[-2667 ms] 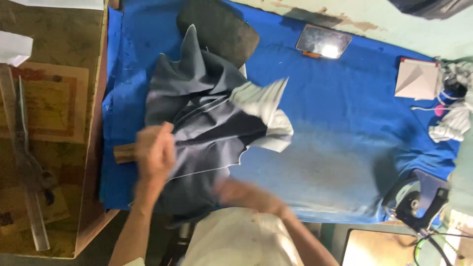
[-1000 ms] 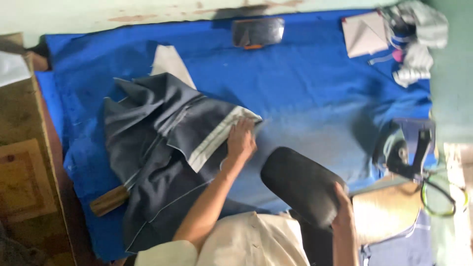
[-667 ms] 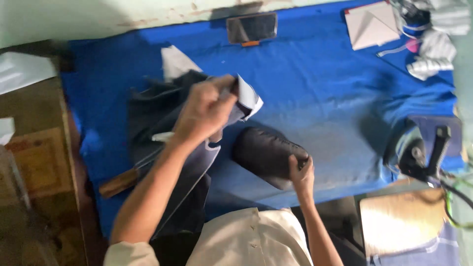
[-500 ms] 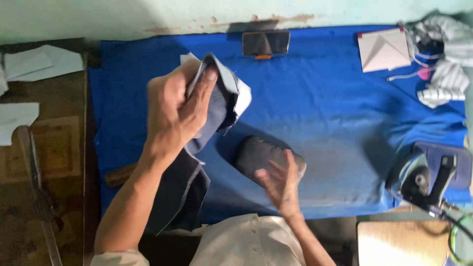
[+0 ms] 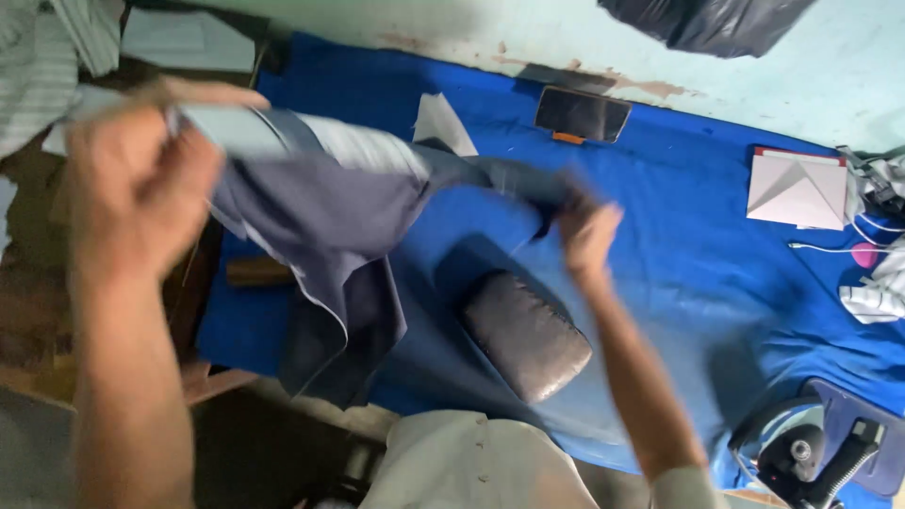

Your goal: The person irons a dark gray fabric piece on a blue-covered worktable using a steam iron and a wooden pressing block. They repeatedly reposition the fabric, press seams and edges, and use the block to shape curved areas while applying steam throughout the process.

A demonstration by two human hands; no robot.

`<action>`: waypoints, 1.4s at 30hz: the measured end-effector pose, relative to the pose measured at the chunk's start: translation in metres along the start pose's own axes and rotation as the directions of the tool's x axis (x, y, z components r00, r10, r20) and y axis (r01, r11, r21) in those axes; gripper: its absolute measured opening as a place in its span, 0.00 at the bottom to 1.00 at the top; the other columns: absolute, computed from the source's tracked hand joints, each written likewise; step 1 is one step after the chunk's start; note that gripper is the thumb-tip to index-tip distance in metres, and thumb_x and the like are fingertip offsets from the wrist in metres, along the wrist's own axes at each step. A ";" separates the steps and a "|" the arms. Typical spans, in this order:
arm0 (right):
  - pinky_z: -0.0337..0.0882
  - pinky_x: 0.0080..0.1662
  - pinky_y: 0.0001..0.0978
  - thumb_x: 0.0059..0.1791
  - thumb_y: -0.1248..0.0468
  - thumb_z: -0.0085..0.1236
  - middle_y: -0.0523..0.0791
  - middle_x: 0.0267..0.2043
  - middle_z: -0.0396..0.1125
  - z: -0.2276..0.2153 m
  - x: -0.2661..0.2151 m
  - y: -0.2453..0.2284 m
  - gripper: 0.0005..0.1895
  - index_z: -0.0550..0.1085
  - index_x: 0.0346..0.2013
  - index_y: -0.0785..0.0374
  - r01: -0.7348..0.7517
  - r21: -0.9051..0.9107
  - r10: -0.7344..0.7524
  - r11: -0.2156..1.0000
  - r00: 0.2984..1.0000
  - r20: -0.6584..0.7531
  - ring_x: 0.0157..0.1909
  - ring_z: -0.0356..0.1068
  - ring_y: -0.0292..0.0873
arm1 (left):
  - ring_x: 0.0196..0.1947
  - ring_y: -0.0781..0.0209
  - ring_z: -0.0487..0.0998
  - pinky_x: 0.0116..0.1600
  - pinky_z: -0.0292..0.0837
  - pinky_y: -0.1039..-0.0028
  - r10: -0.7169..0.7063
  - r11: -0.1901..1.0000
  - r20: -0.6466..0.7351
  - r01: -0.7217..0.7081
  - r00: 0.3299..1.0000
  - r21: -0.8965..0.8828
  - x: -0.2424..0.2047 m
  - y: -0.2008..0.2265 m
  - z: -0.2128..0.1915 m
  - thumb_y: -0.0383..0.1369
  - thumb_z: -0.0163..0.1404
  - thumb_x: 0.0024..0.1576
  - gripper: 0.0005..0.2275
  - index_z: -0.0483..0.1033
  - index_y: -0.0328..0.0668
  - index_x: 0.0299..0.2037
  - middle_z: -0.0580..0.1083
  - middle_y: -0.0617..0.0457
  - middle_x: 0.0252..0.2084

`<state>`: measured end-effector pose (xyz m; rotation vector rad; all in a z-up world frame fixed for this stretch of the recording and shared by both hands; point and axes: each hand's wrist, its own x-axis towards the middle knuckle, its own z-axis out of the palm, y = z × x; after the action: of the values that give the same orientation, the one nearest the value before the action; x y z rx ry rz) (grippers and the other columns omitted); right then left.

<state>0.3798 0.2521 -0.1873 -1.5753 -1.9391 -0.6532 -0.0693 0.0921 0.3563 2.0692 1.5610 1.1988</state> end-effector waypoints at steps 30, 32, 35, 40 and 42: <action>0.47 0.69 0.66 0.43 0.72 0.56 0.64 0.72 0.54 -0.257 -0.171 0.119 0.45 0.57 0.76 0.59 -0.402 0.279 0.157 0.872 0.769 0.620 0.72 0.46 0.74 | 0.64 0.46 0.69 0.62 0.60 0.50 -0.460 0.858 0.719 0.051 0.521 0.512 -0.386 -0.056 0.276 0.33 0.46 0.56 0.20 0.73 0.64 0.60 0.66 0.50 0.63; 0.52 0.69 0.60 0.45 0.66 0.61 0.63 0.70 0.58 -0.306 -0.148 0.132 0.40 0.63 0.73 0.62 -0.377 0.155 0.241 0.913 0.806 0.540 0.71 0.52 0.71 | 0.52 0.42 0.74 0.53 0.65 0.52 -0.390 0.914 0.762 0.113 0.518 0.390 -0.344 -0.034 0.273 0.35 0.46 0.58 0.15 0.77 0.55 0.55 0.71 0.46 0.51; 0.51 0.70 0.64 0.55 0.56 0.63 0.64 0.72 0.49 -0.352 -0.153 0.190 0.34 0.65 0.73 0.67 -0.392 -0.123 0.407 0.911 0.815 0.414 0.73 0.46 0.69 | 0.43 0.41 0.78 0.47 0.71 0.54 -0.101 0.991 0.622 0.022 0.776 0.133 -0.283 -0.005 0.296 0.34 0.48 0.62 0.11 0.79 0.39 0.49 0.75 0.42 0.44; 0.43 0.73 0.76 0.63 0.44 0.47 0.70 0.76 0.27 -0.425 -0.115 0.232 0.44 0.35 0.76 0.68 -0.656 -0.546 0.853 0.520 0.369 0.369 0.78 0.30 0.75 | 0.64 0.45 0.69 0.67 0.63 0.47 0.476 0.863 0.389 -0.505 0.789 -0.031 -0.274 -0.018 0.375 0.28 0.40 0.67 0.14 0.73 0.30 0.58 0.65 0.40 0.61; 0.64 0.53 0.78 0.61 0.42 0.43 0.76 0.59 0.58 -0.442 -0.100 0.242 0.43 0.46 0.70 0.78 -0.726 -0.544 0.849 0.421 0.105 0.518 0.59 0.60 0.82 | 0.63 0.51 0.72 0.69 0.64 0.55 0.545 0.771 0.409 -0.629 0.732 0.100 -0.279 -0.026 0.392 0.30 0.53 0.63 0.11 0.78 0.38 0.54 0.71 0.46 0.59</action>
<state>0.6834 -0.0707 0.0736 -2.9513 -0.9908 0.4713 0.1884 -0.0515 -0.0254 2.8840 0.9155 0.7344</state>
